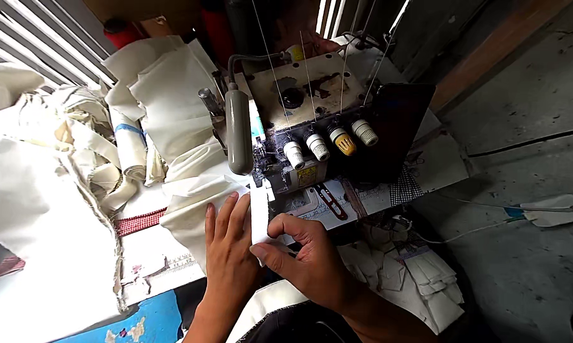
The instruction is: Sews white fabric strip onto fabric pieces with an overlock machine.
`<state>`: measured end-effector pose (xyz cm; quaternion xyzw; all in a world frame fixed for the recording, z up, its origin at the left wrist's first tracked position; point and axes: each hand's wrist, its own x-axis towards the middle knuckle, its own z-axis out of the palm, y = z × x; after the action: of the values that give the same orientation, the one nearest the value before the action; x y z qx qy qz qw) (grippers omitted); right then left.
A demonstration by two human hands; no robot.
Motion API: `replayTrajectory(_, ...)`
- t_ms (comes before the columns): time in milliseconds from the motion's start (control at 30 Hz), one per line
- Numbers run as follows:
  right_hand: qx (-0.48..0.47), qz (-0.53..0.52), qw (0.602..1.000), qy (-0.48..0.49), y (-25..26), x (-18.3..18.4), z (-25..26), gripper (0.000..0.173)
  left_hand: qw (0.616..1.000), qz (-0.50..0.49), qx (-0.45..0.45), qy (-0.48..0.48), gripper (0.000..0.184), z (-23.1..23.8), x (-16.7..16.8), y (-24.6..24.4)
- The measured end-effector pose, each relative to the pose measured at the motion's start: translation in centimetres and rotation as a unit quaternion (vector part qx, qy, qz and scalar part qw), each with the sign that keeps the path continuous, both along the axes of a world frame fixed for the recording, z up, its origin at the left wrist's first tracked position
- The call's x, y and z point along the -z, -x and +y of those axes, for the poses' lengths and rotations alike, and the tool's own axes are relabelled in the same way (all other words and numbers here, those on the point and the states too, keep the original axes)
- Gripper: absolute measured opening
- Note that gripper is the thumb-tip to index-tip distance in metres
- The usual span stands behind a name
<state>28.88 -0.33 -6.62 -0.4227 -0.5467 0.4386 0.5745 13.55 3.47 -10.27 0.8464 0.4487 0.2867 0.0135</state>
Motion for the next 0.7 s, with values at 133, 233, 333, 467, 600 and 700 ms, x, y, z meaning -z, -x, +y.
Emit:
replayTrajectory(133,0.013,-0.011,1.000,-0.008,-0.1,0.4,-0.4,0.017,1.000,-0.006,-0.013,-0.013,0.040,0.0,0.4,-0.4)
replayTrajectory(233,0.012,0.000,1.000,-0.010,-0.1,0.5,-0.4,0.016,1.000,-0.010,-0.018,-0.018,0.038,0.0,0.7,-0.5)
replayTrajectory(333,0.020,0.006,1.000,-0.016,0.2,0.1,0.0,0.017,0.999,-0.017,-0.021,-0.022,0.042,0.0,1.1,-0.6)
replayTrajectory(467,0.042,-0.014,0.998,-0.033,0.5,0.1,0.2,0.017,0.999,-0.025,-0.014,-0.015,0.042,-0.1,1.2,-0.4)
replayTrajectory(600,0.062,-0.108,0.991,-0.055,0.2,0.8,-0.7,0.015,0.995,-0.094,0.024,0.013,0.034,-0.1,0.8,0.9)
replayTrajectory(700,0.072,-0.169,0.980,-0.074,0.0,2.0,-1.5,0.013,0.987,-0.147,0.055,0.040,0.016,0.7,1.1,2.0)
